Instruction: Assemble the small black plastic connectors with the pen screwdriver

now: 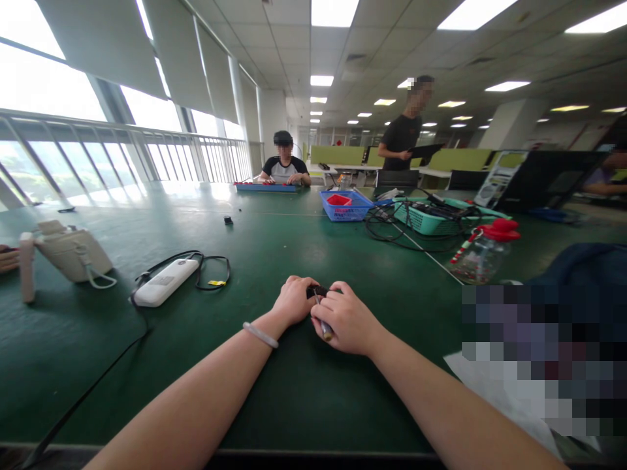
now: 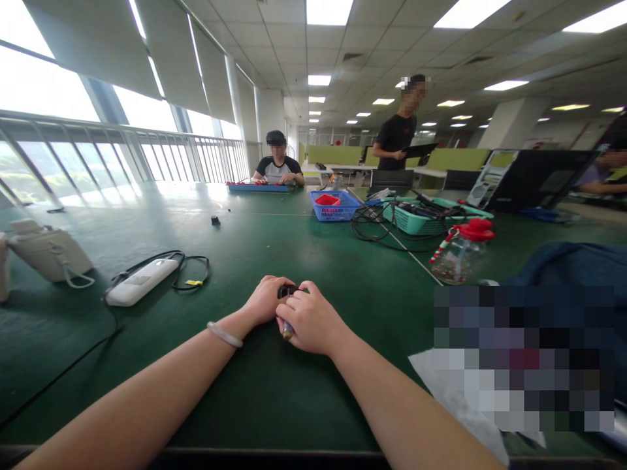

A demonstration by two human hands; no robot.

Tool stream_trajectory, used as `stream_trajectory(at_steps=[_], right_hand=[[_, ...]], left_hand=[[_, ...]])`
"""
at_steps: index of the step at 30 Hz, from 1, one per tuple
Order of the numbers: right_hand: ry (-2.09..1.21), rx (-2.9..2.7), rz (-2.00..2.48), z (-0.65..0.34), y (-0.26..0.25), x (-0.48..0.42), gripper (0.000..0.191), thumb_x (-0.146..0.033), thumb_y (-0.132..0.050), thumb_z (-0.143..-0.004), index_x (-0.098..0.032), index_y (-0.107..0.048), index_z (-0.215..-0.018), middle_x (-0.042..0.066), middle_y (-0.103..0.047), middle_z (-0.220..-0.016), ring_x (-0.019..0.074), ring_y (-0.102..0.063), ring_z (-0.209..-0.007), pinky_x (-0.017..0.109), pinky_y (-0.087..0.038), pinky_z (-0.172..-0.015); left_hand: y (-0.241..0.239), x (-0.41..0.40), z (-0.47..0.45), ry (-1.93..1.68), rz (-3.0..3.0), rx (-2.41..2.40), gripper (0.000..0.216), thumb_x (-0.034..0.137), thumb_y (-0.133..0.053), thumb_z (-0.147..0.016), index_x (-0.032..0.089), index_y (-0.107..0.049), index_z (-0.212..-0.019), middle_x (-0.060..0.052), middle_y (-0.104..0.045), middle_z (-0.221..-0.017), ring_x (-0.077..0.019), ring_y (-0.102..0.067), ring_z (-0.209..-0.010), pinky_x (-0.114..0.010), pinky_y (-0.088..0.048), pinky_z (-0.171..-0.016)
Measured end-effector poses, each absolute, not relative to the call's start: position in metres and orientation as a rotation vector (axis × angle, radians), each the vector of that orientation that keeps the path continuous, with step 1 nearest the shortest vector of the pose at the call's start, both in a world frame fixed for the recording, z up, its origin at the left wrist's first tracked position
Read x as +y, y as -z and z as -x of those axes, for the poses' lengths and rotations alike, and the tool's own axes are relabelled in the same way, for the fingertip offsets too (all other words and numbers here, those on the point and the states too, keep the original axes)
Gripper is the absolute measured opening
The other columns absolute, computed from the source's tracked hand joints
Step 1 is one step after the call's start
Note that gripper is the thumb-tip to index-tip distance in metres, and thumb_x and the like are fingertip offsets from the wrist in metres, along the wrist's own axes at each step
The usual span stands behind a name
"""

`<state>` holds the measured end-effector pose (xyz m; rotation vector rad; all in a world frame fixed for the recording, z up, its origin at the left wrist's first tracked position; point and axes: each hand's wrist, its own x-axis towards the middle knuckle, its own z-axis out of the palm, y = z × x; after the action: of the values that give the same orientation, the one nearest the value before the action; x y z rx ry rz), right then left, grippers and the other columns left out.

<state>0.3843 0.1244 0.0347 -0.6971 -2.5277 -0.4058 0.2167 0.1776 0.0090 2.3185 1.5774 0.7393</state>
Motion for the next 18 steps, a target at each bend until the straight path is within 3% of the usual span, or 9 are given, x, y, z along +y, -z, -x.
stream_trajectory(at_steps=[6,14,18], right_hand=[[0.185,-2.286,0.875,-0.398,-0.041,0.132,0.011,-0.023,-0.052,-0.091,-0.021,-0.062,-0.087,0.002,-0.068,-0.078,0.0168,-0.056,-0.072,0.038,-0.035,-0.091],[-0.311,-1.813,1.126,-0.413,-0.033,0.151,0.017,-0.038,-0.059,-0.088,-0.023,-0.057,-0.081,-0.001,-0.059,-0.066,0.0166,-0.055,-0.062,0.028,-0.041,-0.060],[-0.404,-1.704,1.100,-0.419,-0.031,0.157,0.020,-0.040,-0.063,-0.085,-0.022,-0.056,-0.078,0.000,-0.060,-0.070,0.0168,-0.057,-0.064,0.028,-0.044,-0.060]], left_hand=[[-0.006,0.179,-0.217,-0.748,-2.341,1.584,0.028,0.032,-0.065,-0.082,0.020,-0.071,-0.107,-0.008,-0.073,-0.106,-0.0264,-0.057,-0.112,-0.037,-0.045,-0.099],[-0.005,0.180,-0.216,-0.746,-2.339,1.582,0.031,0.038,-0.069,-0.082,0.022,-0.070,-0.109,-0.006,-0.073,-0.105,-0.0284,-0.056,-0.111,-0.040,-0.045,-0.098],[-0.004,0.182,-0.215,-0.742,-2.323,1.580,0.032,0.037,-0.069,-0.081,0.022,-0.070,-0.109,-0.006,-0.072,-0.106,-0.0283,-0.056,-0.112,-0.040,-0.044,-0.099]])
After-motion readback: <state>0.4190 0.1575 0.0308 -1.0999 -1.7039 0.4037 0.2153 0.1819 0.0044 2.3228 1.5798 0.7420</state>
